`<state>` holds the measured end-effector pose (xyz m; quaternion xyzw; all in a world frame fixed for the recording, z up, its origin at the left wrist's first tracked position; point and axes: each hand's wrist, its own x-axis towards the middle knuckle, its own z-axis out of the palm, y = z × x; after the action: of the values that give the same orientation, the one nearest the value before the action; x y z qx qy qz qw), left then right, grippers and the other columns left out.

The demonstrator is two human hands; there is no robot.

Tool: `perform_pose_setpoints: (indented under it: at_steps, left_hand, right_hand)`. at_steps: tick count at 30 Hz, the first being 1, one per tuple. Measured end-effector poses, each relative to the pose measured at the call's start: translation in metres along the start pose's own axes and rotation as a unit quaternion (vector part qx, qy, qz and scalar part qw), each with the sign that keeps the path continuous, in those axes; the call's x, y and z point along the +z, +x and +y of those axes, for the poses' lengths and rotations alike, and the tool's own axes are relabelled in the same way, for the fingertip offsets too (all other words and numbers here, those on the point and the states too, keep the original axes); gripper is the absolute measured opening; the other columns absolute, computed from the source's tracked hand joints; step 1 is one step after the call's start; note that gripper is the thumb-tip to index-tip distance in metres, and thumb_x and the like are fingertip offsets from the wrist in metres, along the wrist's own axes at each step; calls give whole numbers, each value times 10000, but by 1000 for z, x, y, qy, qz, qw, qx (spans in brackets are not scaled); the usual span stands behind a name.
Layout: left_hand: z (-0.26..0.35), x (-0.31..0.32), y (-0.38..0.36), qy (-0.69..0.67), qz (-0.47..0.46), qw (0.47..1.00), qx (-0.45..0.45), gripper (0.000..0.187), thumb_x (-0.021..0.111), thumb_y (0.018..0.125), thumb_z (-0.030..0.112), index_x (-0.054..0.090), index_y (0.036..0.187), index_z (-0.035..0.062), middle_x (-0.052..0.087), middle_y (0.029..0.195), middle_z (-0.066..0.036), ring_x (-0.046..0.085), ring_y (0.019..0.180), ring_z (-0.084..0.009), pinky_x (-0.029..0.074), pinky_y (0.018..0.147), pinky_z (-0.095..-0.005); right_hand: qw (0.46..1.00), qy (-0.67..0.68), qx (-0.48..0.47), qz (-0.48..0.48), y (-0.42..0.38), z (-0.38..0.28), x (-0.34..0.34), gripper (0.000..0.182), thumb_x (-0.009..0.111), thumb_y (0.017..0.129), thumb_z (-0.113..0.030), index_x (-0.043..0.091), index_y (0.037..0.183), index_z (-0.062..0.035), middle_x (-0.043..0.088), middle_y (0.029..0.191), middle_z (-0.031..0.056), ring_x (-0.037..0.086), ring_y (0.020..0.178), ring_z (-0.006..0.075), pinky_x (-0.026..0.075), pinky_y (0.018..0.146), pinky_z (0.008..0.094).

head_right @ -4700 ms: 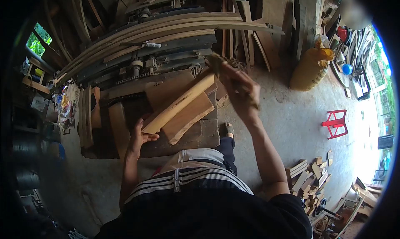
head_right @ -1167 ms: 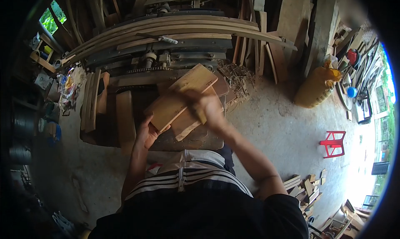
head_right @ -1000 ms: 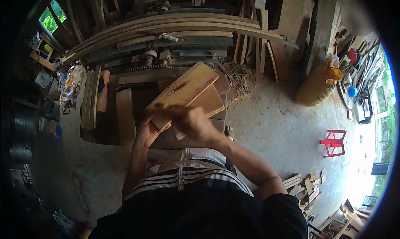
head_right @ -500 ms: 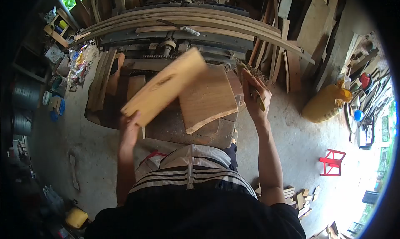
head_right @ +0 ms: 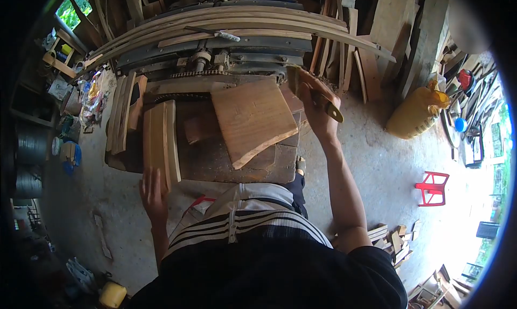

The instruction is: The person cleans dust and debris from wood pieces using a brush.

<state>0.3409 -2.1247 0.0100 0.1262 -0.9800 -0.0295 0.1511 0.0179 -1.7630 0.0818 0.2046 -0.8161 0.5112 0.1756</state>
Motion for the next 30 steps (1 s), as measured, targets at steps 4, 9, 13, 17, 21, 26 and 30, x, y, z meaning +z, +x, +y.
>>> perform_pose_setpoints:
  at_steps: [4, 9, 13, 17, 21, 26, 30]
  left_hand:
    - [19, -14, 22, 83, -104, 991, 24, 560, 528, 976, 352, 440, 1455, 76, 398, 1503, -177, 352, 1403, -357, 278, 1134, -525]
    - [74, 15, 58, -260, -10, 965, -14, 513, 639, 938, 220, 487, 1392, 34, 546, 1343, -163, 524, 1221, -339, 389, 1067, -478]
    - [132, 82, 71, -693, -245, 657, -171, 418, 662, 951, 196, 517, 1262, -41, 616, 1192, -105, 612, 1065, -160, 505, 897, -328]
    - [164, 100, 91, -747, -247, 551, -278, 215, 687, 918, 157, 559, 1036, 30, 609, 939, -41, 591, 823, -99, 495, 708, -231]
    - [178, 93, 91, -779, -204, 506, -309, 178, 672, 917, 140, 564, 1024, 46, 606, 916, -25, 556, 738, -73, 471, 655, -218]
    - [170, 107, 83, -818, -204, 440, -309, 184, 688, 889, 97, 577, 1030, 57, 618, 929, -34, 603, 789, -104, 508, 699, -262]
    - [166, 96, 84, -812, -266, 440, -275, 409, 699, 881, 114, 533, 1232, -16, 627, 1123, -111, 635, 1037, -213, 535, 935, -373]
  right_hand:
    - [999, 1, -26, -18, -2, -8, 5, 276, 619, 956, -91, 673, 1225, -60, 728, 989, 44, 632, 825, 51, 508, 722, 220]
    - [999, 12, 21, -25, -16, -13, 1, 295, 641, 908, -56, 691, 1198, -80, 726, 938, 103, 694, 795, 138, 531, 703, 265]
    - [999, -23, 11, -27, -27, -9, -6, 278, 633, 911, -58, 698, 1181, -79, 729, 957, 110, 707, 792, 176, 543, 699, 271]
    - [995, -56, -76, 22, -32, -6, 2, 239, 625, 908, -73, 714, 1130, -71, 726, 952, 121, 710, 777, 202, 567, 664, 309]
    - [969, -89, -87, -215, -62, -40, 34, 573, 638, 732, -30, 622, 1295, -136, 623, 1259, 185, 700, 938, 315, 572, 813, 364]
    - [920, 145, -110, -347, -81, -60, 76, 399, 621, 888, -179, 611, 1280, -108, 660, 1156, 190, 681, 955, 335, 546, 779, 396]
    - [948, 148, 132, -251, -51, 16, 52, 304, 556, 1007, -186, 632, 1234, 1, 701, 961, 76, 622, 828, 103, 521, 754, 299]
